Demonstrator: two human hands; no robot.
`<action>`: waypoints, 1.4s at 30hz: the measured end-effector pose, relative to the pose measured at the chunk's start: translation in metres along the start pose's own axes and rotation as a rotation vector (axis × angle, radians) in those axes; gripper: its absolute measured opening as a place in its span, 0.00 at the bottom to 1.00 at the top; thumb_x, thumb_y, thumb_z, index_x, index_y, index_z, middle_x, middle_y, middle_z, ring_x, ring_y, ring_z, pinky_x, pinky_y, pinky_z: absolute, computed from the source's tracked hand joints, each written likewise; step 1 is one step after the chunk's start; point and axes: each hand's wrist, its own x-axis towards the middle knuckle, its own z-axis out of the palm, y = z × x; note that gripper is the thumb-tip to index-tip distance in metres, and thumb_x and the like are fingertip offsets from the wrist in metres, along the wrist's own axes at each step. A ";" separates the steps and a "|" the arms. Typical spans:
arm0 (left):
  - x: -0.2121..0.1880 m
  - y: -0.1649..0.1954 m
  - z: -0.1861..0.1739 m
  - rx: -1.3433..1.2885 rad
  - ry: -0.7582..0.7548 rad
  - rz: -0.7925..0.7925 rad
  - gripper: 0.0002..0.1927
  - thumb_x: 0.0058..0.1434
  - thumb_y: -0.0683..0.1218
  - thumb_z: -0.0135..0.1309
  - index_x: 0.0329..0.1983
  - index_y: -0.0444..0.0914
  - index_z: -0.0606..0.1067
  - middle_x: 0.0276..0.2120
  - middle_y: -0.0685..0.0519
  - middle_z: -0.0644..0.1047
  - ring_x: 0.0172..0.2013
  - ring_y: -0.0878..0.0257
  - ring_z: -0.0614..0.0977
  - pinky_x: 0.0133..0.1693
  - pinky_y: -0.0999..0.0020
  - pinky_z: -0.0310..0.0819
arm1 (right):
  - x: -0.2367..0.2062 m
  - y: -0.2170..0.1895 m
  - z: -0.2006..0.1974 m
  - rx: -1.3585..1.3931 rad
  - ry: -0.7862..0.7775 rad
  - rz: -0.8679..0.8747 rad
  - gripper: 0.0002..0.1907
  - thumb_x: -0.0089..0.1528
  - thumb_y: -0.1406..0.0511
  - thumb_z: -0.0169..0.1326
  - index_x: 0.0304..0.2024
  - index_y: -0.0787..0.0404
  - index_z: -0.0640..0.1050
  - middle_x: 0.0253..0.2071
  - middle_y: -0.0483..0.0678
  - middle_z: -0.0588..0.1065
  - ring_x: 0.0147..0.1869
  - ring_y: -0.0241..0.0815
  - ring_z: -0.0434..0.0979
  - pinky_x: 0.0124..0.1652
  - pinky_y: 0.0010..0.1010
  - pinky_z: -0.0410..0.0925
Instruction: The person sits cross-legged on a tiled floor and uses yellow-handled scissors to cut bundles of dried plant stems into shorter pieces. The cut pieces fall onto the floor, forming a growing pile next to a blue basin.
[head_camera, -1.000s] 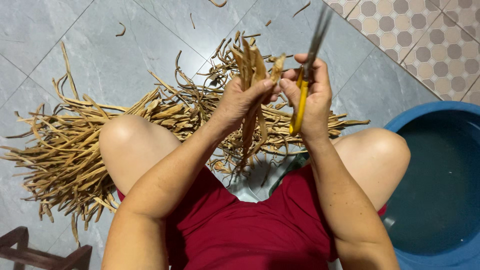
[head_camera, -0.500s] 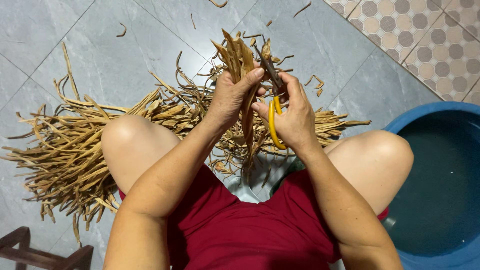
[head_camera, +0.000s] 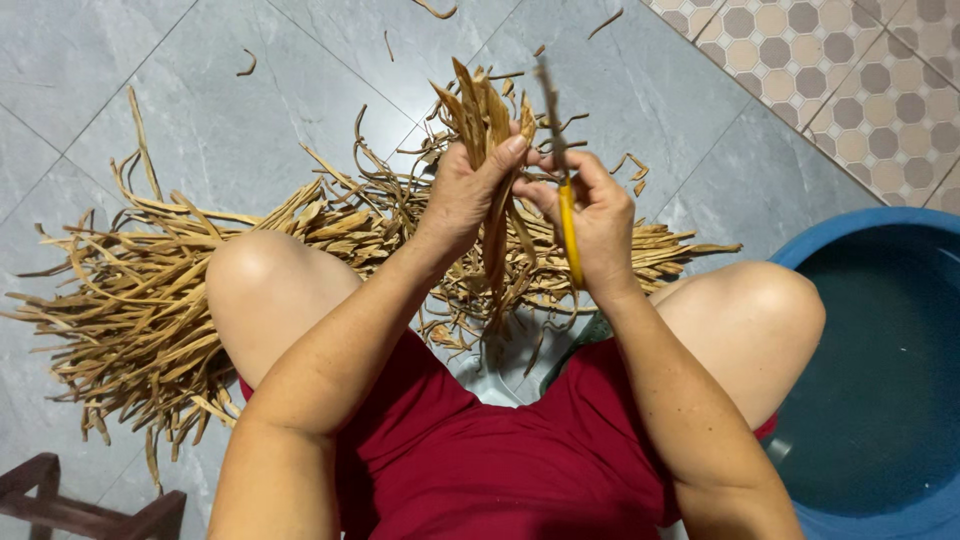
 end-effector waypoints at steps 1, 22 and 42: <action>0.000 0.002 0.001 0.007 0.029 -0.001 0.18 0.66 0.52 0.58 0.54 0.38 0.75 0.35 0.55 0.83 0.30 0.71 0.80 0.34 0.75 0.78 | 0.000 0.004 -0.002 -0.016 -0.013 -0.012 0.20 0.62 0.67 0.63 0.54 0.63 0.72 0.41 0.41 0.80 0.43 0.28 0.81 0.44 0.21 0.74; -0.011 -0.023 -0.002 0.586 -0.456 0.029 0.43 0.60 0.56 0.68 0.72 0.42 0.58 0.58 0.46 0.76 0.59 0.56 0.79 0.61 0.56 0.73 | 0.007 0.010 -0.028 0.200 0.009 -0.239 0.24 0.67 0.72 0.63 0.61 0.64 0.67 0.47 0.47 0.78 0.42 0.34 0.79 0.43 0.24 0.74; 0.051 0.022 -0.092 -0.506 0.039 0.292 0.20 0.72 0.54 0.50 0.58 0.35 0.70 0.56 0.43 0.77 0.58 0.44 0.81 0.61 0.40 0.79 | 0.007 0.006 -0.083 0.177 0.143 -0.230 0.29 0.75 0.55 0.61 0.69 0.61 0.64 0.43 0.51 0.77 0.37 0.30 0.74 0.34 0.19 0.67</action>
